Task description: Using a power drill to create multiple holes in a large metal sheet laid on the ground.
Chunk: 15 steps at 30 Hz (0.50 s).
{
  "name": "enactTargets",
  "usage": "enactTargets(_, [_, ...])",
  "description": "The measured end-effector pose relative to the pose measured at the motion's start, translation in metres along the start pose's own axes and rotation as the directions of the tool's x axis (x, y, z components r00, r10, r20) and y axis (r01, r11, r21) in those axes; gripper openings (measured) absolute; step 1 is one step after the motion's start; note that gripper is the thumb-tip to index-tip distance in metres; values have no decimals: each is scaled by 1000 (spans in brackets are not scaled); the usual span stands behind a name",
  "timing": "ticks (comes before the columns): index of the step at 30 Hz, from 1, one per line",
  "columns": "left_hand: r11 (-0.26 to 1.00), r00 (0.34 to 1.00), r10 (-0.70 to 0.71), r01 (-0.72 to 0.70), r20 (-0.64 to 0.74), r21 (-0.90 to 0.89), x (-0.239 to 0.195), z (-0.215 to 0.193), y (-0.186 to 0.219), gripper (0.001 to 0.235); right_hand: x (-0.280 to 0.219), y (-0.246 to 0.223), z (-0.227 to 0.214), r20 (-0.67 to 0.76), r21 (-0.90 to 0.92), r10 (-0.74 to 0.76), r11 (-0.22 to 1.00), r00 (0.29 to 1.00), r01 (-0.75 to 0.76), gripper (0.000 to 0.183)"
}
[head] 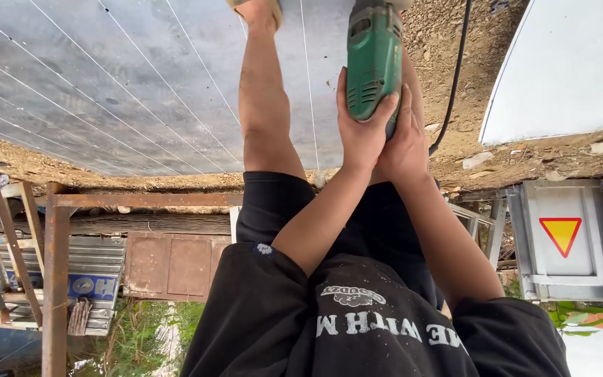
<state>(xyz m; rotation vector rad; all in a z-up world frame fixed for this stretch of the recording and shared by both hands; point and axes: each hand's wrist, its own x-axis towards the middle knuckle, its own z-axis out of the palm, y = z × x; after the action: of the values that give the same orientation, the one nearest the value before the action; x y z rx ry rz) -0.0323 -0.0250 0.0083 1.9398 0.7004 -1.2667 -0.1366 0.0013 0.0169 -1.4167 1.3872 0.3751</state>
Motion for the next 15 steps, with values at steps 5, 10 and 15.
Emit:
enactTargets(5, [993,999,-28,24,39,114,-6,35,-1,103,9,18,-26,-33,4,35,999,999,-35,75])
enactTargets(10, [984,994,-94,85,51,155,21,59,-3,105,41,45,-25,15,39,100,994,995,-100,81])
enactTargets(15, [969,997,-81,74,18,238,57,81,6,106,80,60,-12,-49,63,41,997,998,-38,77])
